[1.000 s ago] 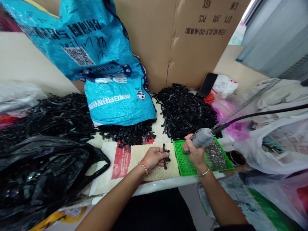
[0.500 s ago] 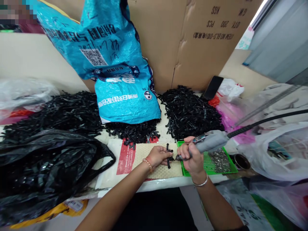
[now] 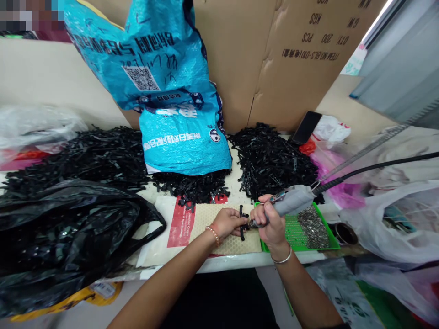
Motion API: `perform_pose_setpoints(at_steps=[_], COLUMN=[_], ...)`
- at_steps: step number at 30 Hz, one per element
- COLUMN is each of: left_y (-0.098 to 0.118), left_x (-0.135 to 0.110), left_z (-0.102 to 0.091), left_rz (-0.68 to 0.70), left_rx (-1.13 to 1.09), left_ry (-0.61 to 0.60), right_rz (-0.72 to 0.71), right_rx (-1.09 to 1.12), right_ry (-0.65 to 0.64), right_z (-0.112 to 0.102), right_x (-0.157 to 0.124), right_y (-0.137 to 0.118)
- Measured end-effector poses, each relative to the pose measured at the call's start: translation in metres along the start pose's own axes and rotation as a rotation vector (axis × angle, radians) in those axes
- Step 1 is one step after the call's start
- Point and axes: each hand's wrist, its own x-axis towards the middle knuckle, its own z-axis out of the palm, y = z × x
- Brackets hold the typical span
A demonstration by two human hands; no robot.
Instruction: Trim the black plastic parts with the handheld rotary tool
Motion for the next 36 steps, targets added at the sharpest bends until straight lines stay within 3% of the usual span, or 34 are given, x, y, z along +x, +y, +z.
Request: perform_pose_setpoints(at_steps=[36], left_y=[-0.0021], left_x=[0.0017], left_z=[-0.0008], left_rz=[-0.006], left_rx=[0.004], left_ry=[-0.004], right_rz=[-0.057], right_rx=[0.064], right_ry=[-0.017], right_z=[-0.0026], right_x=[0.0000], right_y=[0.0042])
